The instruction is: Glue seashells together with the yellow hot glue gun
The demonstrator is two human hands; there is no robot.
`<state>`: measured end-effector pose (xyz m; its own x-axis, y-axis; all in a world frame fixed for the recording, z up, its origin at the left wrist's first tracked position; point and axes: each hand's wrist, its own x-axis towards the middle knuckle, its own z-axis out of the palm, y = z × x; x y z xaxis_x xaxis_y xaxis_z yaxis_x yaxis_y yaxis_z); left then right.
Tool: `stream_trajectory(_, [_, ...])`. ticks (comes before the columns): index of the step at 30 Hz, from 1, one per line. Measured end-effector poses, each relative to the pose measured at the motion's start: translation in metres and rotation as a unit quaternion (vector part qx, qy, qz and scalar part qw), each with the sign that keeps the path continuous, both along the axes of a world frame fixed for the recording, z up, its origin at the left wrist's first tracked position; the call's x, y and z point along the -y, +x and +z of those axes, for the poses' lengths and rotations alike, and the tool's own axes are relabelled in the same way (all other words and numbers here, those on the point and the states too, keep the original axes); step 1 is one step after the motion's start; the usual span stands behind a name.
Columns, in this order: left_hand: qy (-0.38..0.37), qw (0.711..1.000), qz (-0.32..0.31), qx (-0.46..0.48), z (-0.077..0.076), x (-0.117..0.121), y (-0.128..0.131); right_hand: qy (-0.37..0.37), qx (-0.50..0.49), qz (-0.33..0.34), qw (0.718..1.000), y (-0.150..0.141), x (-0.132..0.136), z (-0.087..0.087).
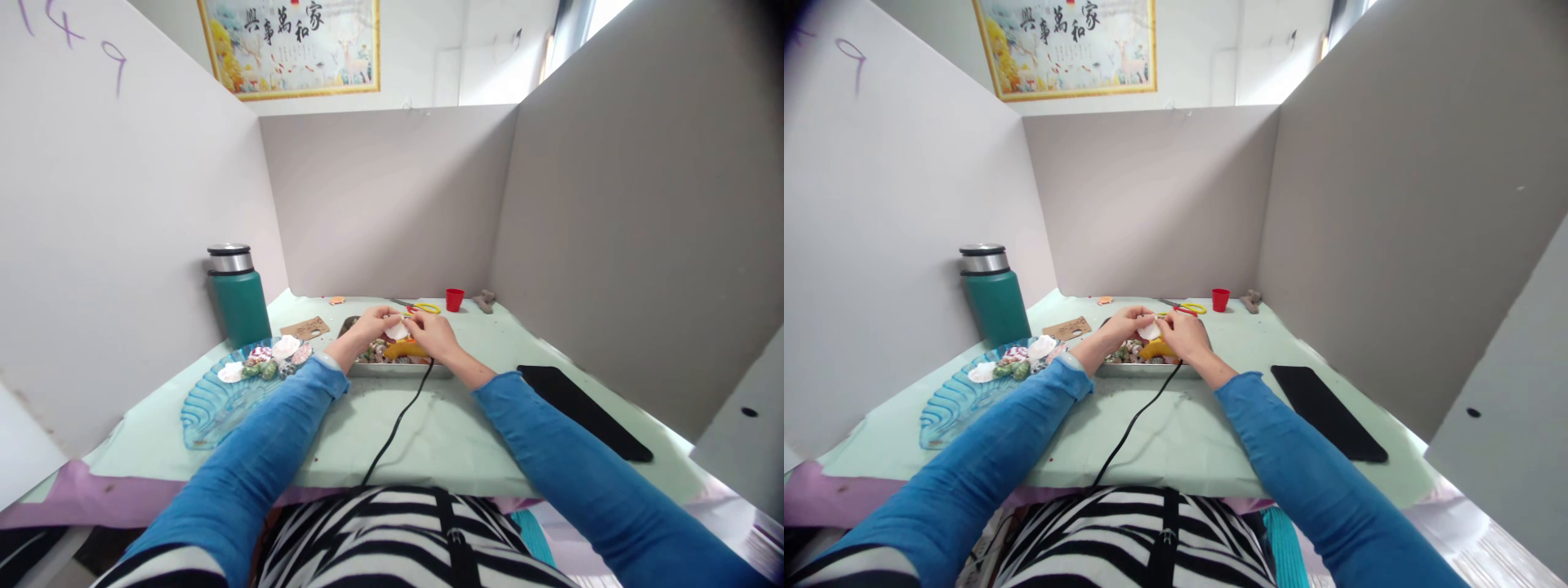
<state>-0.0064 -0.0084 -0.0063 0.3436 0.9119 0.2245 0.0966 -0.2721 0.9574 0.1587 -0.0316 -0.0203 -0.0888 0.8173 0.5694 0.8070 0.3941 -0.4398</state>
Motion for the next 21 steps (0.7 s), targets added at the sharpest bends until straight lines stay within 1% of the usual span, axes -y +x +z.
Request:
stream_trajectory(10, [0.009, 1.0, 0.02, 0.002, -0.0009, -0.0018, -0.0003, -0.014, 0.025, 0.009, 1.0, -0.0019, 0.0051, 0.0018])
stream_trajectory(21, [0.013, 1.0, -0.026, 0.009, -0.0007, -0.001, -0.0018, 0.011, -0.002, 0.001, 1.0, 0.0004, 0.0014, -0.0008])
